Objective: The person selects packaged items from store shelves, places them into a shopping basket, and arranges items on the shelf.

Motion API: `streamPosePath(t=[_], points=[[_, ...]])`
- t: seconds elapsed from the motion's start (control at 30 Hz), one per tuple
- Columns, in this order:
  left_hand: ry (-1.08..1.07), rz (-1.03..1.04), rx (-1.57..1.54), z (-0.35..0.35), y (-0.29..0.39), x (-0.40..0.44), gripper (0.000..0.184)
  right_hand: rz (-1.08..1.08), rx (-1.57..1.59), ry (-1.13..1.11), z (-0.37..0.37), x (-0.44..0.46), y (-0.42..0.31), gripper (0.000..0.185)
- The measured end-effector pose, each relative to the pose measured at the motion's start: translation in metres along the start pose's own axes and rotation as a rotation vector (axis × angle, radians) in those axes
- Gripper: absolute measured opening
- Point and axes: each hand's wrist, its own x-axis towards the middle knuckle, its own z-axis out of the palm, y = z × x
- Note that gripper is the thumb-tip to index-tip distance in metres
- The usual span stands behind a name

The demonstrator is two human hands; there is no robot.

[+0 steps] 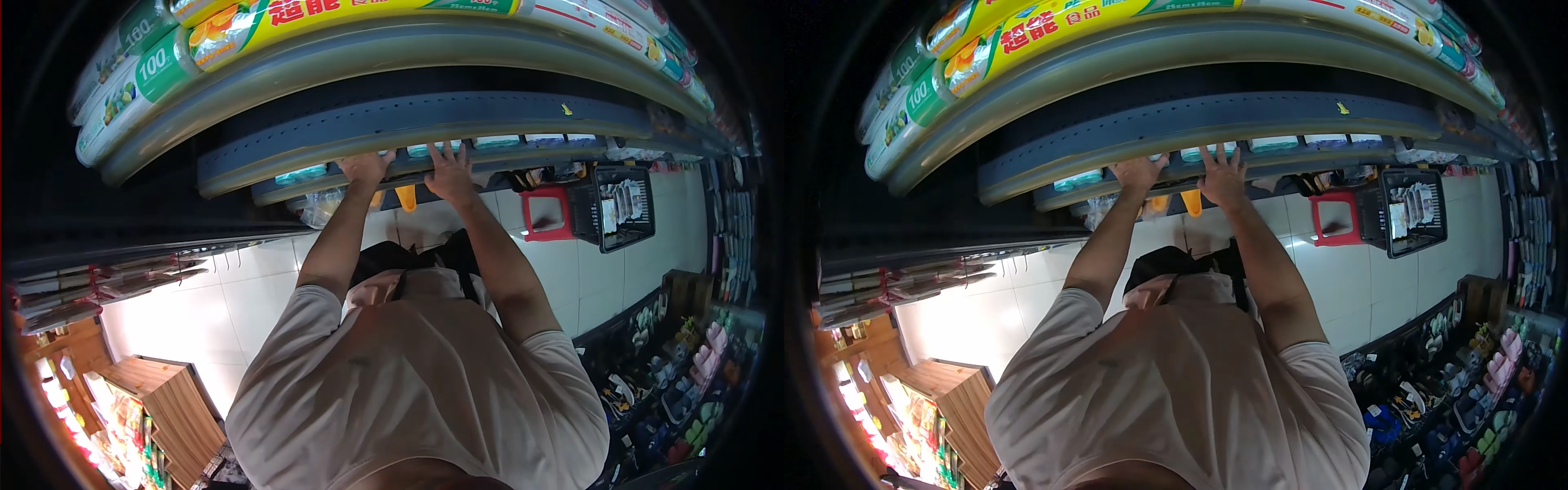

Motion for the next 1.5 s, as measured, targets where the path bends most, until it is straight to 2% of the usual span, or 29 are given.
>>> streamPosePath(t=[0.03,0.13,0.23,0.33,0.4,0.53,0.6,0.7,0.8,0.93,0.97,1.07,1.17,1.27,1.4,1.5], points=[[-0.011,-0.004,-0.003,0.000,0.001,0.000,0.079,0.002,0.001,-0.007,0.001,0.000,0.000,0.091],[0.157,0.035,0.081,0.001,0.005,-0.007,0.071,-0.003,0.002,-0.028,-0.003,-0.004,-0.003,0.090],[0.188,0.031,0.011,0.009,0.000,-0.004,0.071,-0.014,-0.009,-0.043,-0.009,-0.006,-0.003,0.089],[0.051,-0.017,0.016,0.005,0.003,-0.003,0.085,-0.010,0.004,-0.059,-0.006,-0.004,0.000,0.089],[0.022,-0.044,0.013,-0.002,0.007,-0.006,0.086,-0.017,0.029,-0.074,-0.008,-0.005,0.004,0.088],[-0.006,-0.066,0.031,-0.005,0.010,-0.005,0.088,-0.003,0.089,0.122,-0.012,-0.004,0.034,0.080],[0.001,-0.070,0.067,0.000,0.011,-0.004,0.090,0.046,0.078,0.278,-0.012,0.007,0.075,0.076],[0.010,-0.059,0.019,0.002,0.009,-0.003,0.089,0.159,0.103,0.396,-0.022,0.031,0.131,0.072],[0.034,-0.018,-0.008,0.007,0.006,-0.013,0.085,0.190,0.150,0.134,-0.041,0.045,0.154,0.075],[0.158,0.019,0.037,0.019,0.013,-0.051,0.076,0.237,0.178,0.151,-0.042,0.041,0.142,0.082],[0.170,0.052,0.090,0.021,0.016,-0.059,0.076,0.251,0.180,0.152,-0.042,0.040,0.138,0.084],[0.270,0.231,-0.036,0.028,0.040,-0.062,0.074,0.279,0.193,0.134,-0.043,0.041,0.135,0.087],[0.133,0.318,-0.029,0.037,0.098,-0.040,0.069,0.289,0.183,0.105,-0.045,0.039,0.142,0.088],[-0.023,0.207,0.091,0.041,0.136,-0.036,0.076,0.286,0.175,0.079,-0.050,0.040,0.141,0.087],[-0.071,0.013,0.051,0.054,0.154,-0.038,0.070,0.284,0.146,0.032,-0.052,0.037,0.144,0.082],[-0.033,0.000,0.109,0.061,0.156,-0.037,0.067,0.267,0.178,-0.010,-0.051,0.038,0.150,0.079]])
